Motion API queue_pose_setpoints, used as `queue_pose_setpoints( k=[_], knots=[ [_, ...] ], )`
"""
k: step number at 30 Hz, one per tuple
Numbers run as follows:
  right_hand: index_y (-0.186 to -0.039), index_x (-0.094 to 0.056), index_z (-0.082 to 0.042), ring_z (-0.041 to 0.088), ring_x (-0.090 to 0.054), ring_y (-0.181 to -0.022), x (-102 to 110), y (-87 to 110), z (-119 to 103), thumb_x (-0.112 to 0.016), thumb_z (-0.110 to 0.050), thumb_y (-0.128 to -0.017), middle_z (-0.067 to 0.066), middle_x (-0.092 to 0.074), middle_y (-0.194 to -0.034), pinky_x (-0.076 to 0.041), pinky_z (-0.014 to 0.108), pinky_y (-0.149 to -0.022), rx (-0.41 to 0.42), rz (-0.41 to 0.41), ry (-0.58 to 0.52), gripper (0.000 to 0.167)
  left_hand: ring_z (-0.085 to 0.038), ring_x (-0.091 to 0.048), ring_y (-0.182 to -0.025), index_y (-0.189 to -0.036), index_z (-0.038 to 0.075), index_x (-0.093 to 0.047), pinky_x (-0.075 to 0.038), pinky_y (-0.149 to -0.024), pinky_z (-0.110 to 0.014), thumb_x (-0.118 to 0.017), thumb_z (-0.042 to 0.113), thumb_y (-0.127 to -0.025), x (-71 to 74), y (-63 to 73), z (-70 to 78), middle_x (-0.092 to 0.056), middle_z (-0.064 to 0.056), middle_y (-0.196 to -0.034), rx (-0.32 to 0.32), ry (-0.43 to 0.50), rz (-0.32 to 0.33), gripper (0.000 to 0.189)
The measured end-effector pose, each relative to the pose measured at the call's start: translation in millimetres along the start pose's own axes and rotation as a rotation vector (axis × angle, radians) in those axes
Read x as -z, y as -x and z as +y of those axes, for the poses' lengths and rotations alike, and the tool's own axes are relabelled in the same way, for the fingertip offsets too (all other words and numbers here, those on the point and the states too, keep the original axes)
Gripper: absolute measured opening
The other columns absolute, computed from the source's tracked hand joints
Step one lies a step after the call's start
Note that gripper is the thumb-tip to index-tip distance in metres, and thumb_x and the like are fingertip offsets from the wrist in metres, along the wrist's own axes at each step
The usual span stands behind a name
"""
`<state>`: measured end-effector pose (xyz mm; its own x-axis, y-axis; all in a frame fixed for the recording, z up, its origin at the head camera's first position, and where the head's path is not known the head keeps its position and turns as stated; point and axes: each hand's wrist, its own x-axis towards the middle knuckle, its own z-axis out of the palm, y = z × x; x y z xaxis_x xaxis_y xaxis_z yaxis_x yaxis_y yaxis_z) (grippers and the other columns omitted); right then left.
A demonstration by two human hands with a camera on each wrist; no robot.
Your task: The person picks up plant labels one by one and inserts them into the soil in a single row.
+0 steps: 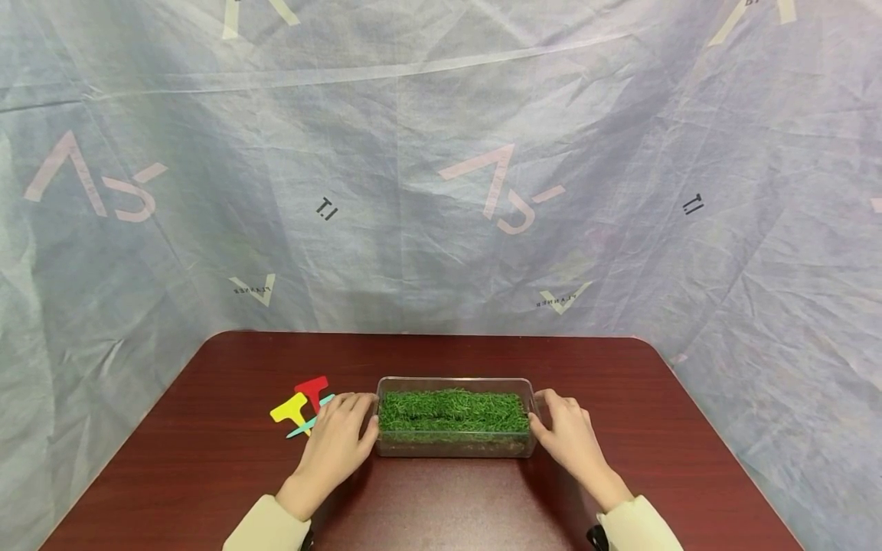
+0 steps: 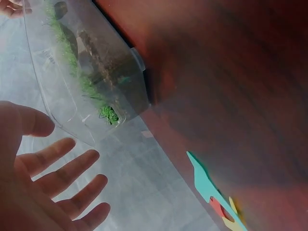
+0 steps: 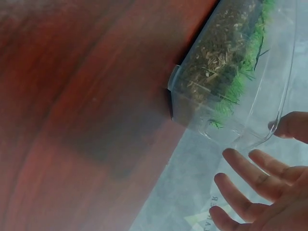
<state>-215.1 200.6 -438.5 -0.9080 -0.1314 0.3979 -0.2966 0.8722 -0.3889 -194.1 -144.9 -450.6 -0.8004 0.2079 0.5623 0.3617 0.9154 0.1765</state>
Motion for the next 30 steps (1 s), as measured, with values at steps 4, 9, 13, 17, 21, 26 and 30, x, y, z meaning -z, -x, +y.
queue_pose_setpoints(
  k=[4, 9, 13, 17, 21, 26, 30],
  knots=[
    [-0.108, -0.059, -0.004, 0.034, -0.057, -0.098, -0.4, -6.0, -1.6, -0.064, -0.018, -0.082, 0.012, -0.066, -0.103, -0.041, 0.053, -0.081, -0.002, 0.006, -0.021, 0.030, -0.029, -0.057, -0.099, -0.113, 0.011, -0.061, -0.044, -0.086, -0.047, -0.061, 0.020, -0.085, 2.1, -2.8, -2.2, -0.067, -0.006, -0.101, 0.019, 0.000, -0.003, 0.030],
    [-0.112, -0.058, -0.004, 0.034, -0.057, -0.099, -2.4, -13.7, -2.9, -0.062, -0.017, -0.084, 0.013, -0.066, -0.105, -0.041, 0.052, -0.082, 0.004, 0.019, -0.029, 0.032, -0.031, -0.058, -0.098, -0.114, 0.011, -0.060, -0.044, -0.085, -0.048, -0.058, 0.019, -0.085, 2.3, -6.3, -10.8, -0.067, -0.007, -0.101, 0.032, -0.004, 0.008, 0.030],
    [-0.114, -0.057, -0.003, 0.034, -0.056, -0.098, -5.5, -18.7, -2.8, -0.062, -0.016, -0.083, 0.014, -0.065, -0.107, -0.041, 0.052, -0.082, 0.026, 0.041, -0.009, 0.034, -0.032, -0.058, -0.096, -0.113, 0.009, -0.061, -0.045, -0.082, -0.048, -0.059, 0.017, -0.085, 0.4, -7.9, -20.8, -0.067, -0.009, -0.101, 0.041, -0.017, 0.017, 0.029],
    [-0.114, -0.057, -0.003, 0.034, -0.055, -0.097, -9.5, -22.6, -0.3, -0.062, -0.014, -0.082, 0.013, -0.064, -0.103, -0.041, 0.052, -0.082, 0.064, 0.067, 0.019, 0.034, -0.034, -0.057, -0.096, -0.111, 0.007, -0.061, -0.045, -0.079, -0.048, -0.062, 0.016, -0.084, -1.8, -7.6, -31.9, -0.067, -0.011, -0.100, 0.058, -0.034, 0.003, 0.029],
    [-0.115, -0.057, -0.004, 0.034, -0.054, -0.098, -13.6, -25.0, 4.3, -0.061, -0.014, -0.084, 0.012, -0.064, -0.105, -0.039, 0.053, -0.085, 0.081, 0.077, 0.039, 0.033, -0.036, -0.056, -0.098, -0.111, 0.007, -0.061, -0.045, -0.078, -0.049, -0.064, 0.017, -0.082, -4.1, -5.6, -42.3, -0.067, -0.011, -0.100, 0.083, -0.058, -0.037, 0.031],
    [-0.115, -0.058, -0.004, 0.035, -0.054, -0.100, -19.1, -26.4, 9.0, -0.060, -0.014, -0.085, 0.013, -0.062, -0.110, -0.039, 0.054, -0.085, 0.073, 0.065, 0.053, 0.032, -0.038, -0.054, -0.100, -0.114, 0.006, -0.060, -0.043, -0.081, -0.053, -0.066, 0.018, -0.080, -5.9, -1.3, -53.3, -0.065, -0.013, -0.106, 0.133, -0.084, -0.109, 0.036],
    [-0.117, -0.058, -0.004, 0.035, -0.054, -0.101, -22.4, -26.4, 11.0, -0.059, -0.014, -0.086, 0.014, -0.062, -0.112, -0.039, 0.054, -0.085, 0.058, 0.046, 0.054, 0.032, -0.040, -0.052, -0.101, -0.114, 0.003, -0.060, -0.040, -0.082, -0.055, -0.068, 0.018, -0.078, -6.6, 0.3, -59.7, -0.064, -0.016, -0.109, 0.161, -0.108, -0.150, 0.039]
  ],
)
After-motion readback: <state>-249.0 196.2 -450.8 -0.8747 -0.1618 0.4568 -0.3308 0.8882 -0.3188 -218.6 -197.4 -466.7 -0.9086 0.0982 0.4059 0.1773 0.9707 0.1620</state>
